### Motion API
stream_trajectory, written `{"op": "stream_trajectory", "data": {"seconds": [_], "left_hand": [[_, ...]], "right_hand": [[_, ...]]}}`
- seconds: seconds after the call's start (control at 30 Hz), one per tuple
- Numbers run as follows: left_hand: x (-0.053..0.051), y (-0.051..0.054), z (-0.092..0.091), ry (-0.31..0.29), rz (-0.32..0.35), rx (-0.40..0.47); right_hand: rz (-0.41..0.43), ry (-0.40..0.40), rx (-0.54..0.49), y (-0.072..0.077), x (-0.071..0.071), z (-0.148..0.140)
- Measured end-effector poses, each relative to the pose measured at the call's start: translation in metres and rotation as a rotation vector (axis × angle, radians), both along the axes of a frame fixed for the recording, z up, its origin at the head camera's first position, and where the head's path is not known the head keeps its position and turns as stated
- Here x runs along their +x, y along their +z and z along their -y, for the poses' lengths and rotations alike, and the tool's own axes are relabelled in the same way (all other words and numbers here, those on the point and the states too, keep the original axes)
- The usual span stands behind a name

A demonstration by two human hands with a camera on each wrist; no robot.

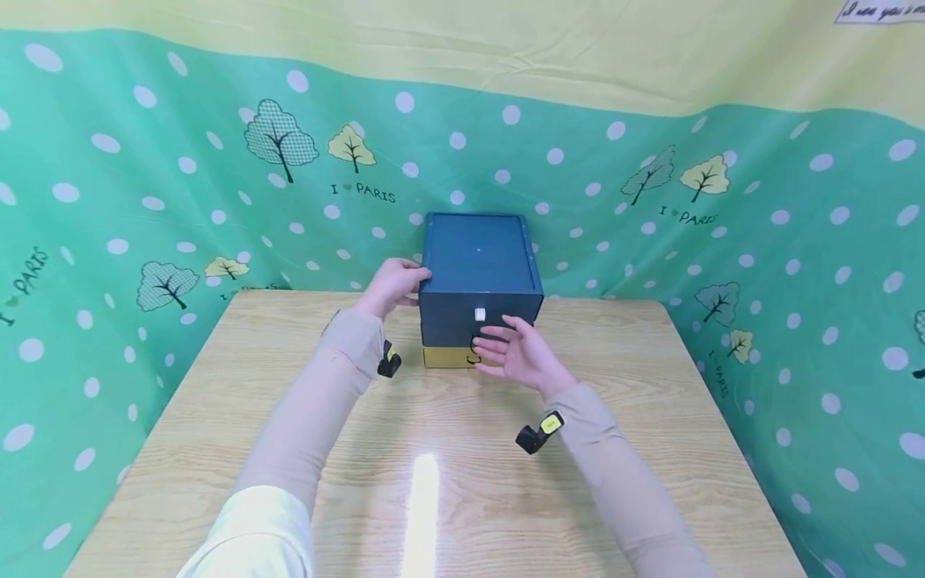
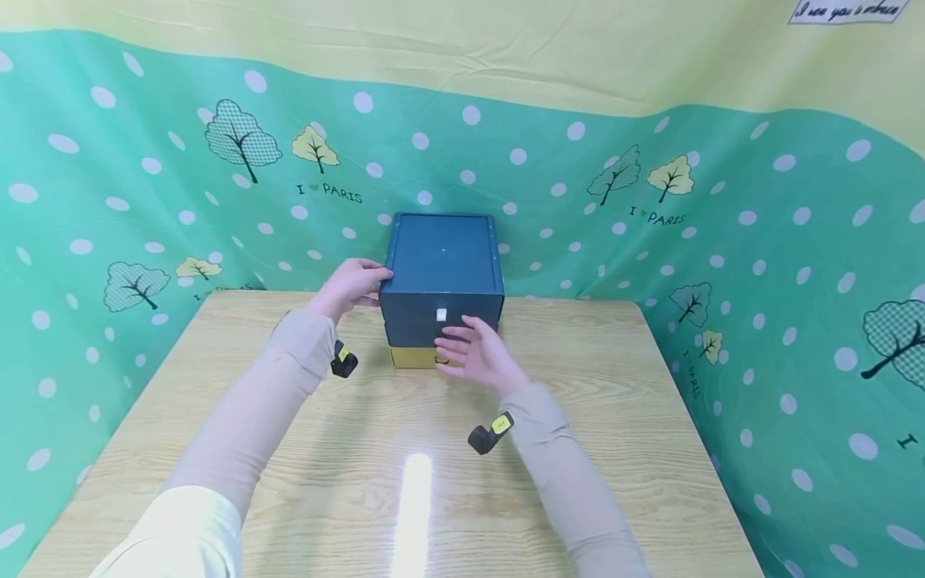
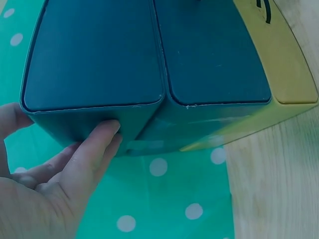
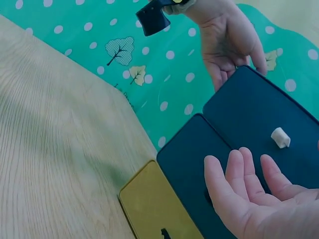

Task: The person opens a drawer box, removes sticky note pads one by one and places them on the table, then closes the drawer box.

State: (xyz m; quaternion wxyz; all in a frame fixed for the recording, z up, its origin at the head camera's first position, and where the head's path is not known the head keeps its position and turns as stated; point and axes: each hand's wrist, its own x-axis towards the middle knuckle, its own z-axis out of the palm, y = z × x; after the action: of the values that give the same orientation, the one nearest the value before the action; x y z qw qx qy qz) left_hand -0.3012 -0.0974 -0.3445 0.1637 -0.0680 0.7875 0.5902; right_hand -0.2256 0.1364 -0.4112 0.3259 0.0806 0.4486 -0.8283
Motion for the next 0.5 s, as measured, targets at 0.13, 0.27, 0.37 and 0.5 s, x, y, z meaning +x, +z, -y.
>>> {"op": "stream_trajectory", "data": {"seconds": [0.13,0.27,0.37,0.5], "left_hand": [[-0.0022,0.0025,0.0008,-0.017,0.008,-0.013],[-0.0021,0.005,0.0014,-0.029,0.016,-0.021],[-0.0021,0.0058,0.0002,-0.03,0.009,-0.037],[-0.0016,0.0054,-0.0024,-0.026,-0.007,-0.07]], "right_hand": [[0.021,-0.006,-0.001,0.0028,-0.0024,0.0038],[0.03,-0.005,-0.003,0.0056,-0.0038,0.0061],[0.028,-0.007,-0.003,0.0076,-0.0047,0.0074],[0.021,-0.009,-0.003,0.0095,-0.0066,0.0097]]}}
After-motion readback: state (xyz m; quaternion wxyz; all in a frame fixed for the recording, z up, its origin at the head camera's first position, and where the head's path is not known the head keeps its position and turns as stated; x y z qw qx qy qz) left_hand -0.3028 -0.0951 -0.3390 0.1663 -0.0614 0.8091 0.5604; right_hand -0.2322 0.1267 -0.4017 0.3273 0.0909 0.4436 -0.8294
